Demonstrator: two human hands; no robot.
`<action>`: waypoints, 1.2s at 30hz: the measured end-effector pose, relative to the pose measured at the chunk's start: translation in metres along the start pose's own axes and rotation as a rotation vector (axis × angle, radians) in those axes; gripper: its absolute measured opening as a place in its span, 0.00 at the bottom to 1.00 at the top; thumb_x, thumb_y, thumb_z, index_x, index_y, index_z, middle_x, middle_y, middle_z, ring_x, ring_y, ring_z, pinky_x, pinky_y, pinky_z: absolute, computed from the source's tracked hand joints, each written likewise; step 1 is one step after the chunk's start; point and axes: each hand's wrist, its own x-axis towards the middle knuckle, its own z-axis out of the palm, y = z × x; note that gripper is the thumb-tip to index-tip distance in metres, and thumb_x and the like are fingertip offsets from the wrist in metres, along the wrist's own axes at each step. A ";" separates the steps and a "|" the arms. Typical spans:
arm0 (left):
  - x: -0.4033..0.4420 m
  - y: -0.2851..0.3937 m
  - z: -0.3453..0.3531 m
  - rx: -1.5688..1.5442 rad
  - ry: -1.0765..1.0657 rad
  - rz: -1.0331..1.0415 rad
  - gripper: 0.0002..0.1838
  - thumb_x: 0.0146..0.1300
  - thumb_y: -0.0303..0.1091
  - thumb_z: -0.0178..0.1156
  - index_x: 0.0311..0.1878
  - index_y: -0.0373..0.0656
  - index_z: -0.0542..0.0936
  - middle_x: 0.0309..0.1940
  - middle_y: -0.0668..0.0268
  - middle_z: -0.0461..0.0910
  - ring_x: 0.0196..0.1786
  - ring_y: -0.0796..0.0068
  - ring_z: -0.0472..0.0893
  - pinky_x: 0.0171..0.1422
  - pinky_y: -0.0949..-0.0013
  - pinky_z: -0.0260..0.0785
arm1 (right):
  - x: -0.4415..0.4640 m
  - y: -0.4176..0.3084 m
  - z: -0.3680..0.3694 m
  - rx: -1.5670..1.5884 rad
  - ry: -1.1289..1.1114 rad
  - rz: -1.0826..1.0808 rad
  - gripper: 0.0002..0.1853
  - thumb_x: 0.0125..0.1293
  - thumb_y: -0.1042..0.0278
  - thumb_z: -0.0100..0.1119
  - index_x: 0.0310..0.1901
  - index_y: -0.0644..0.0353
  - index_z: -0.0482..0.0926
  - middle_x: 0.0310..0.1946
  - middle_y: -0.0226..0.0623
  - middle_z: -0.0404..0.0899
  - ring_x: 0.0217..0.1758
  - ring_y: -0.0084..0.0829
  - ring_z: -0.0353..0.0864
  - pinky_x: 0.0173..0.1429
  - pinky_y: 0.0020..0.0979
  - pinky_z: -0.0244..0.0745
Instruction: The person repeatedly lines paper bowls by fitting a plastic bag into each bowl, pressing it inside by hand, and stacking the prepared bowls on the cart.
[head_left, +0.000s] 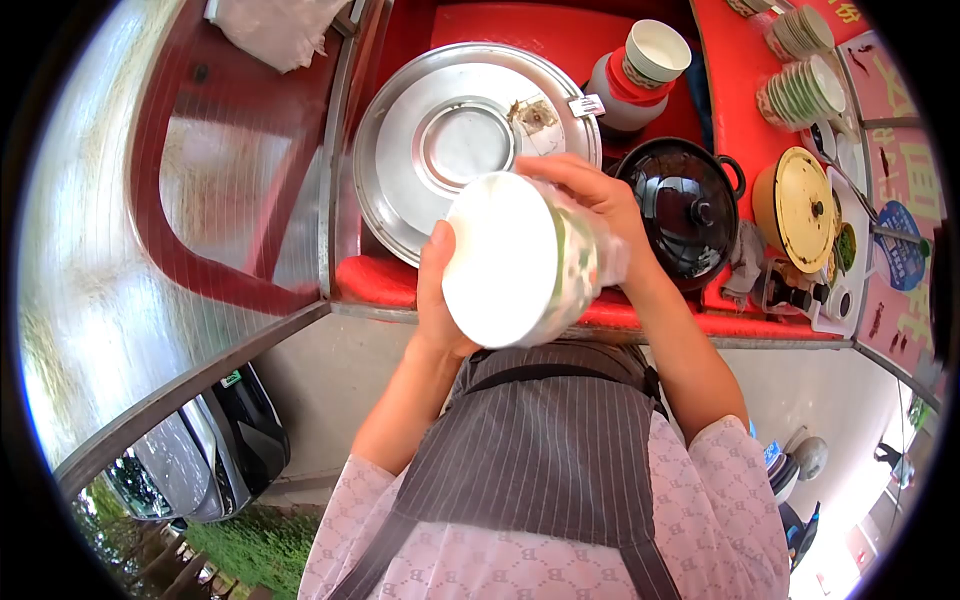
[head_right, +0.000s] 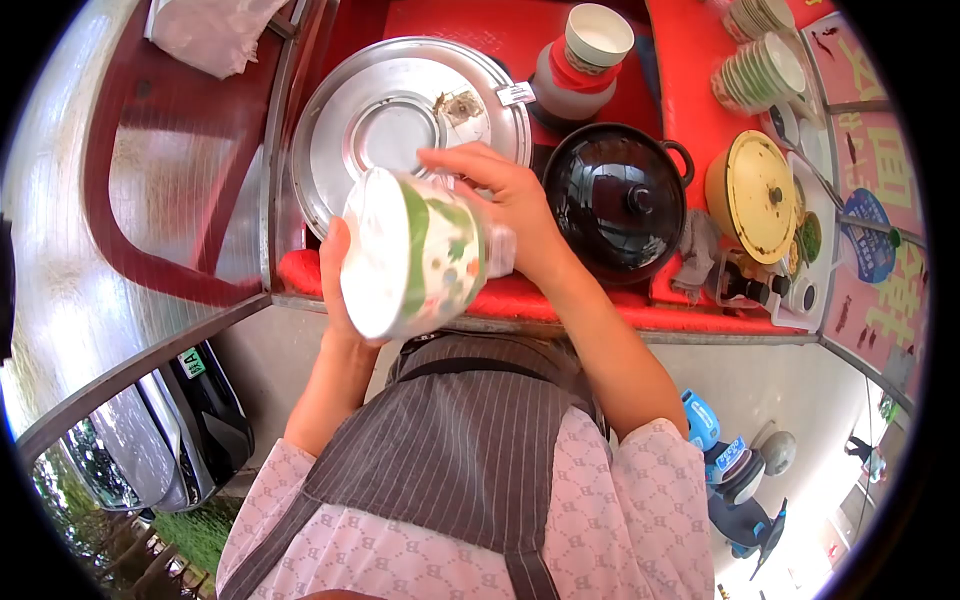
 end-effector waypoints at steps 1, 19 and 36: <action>0.000 -0.002 -0.001 -0.043 0.016 0.021 0.43 0.71 0.65 0.46 0.72 0.34 0.66 0.66 0.52 0.74 0.65 0.58 0.77 0.70 0.57 0.70 | -0.002 0.000 -0.002 -0.288 -0.011 -0.150 0.23 0.65 0.78 0.62 0.63 0.64 0.78 0.53 0.38 0.82 0.54 0.27 0.81 0.60 0.27 0.76; 0.007 -0.071 -0.024 0.237 0.157 0.257 0.27 0.70 0.59 0.57 0.44 0.39 0.70 0.38 0.68 0.70 0.43 0.80 0.66 0.48 0.71 0.64 | -0.050 -0.045 0.022 -0.872 -0.345 -0.291 0.09 0.63 0.75 0.56 0.43 0.68 0.79 0.41 0.44 0.79 0.50 0.43 0.80 0.51 0.39 0.77; 0.012 -0.080 0.004 0.267 0.082 0.185 0.37 0.66 0.60 0.65 0.60 0.36 0.66 0.52 0.60 0.76 0.54 0.73 0.77 0.58 0.68 0.73 | -0.060 -0.048 -0.018 -0.468 -0.171 0.052 0.10 0.68 0.76 0.54 0.47 0.69 0.79 0.39 0.50 0.83 0.43 0.42 0.84 0.49 0.37 0.79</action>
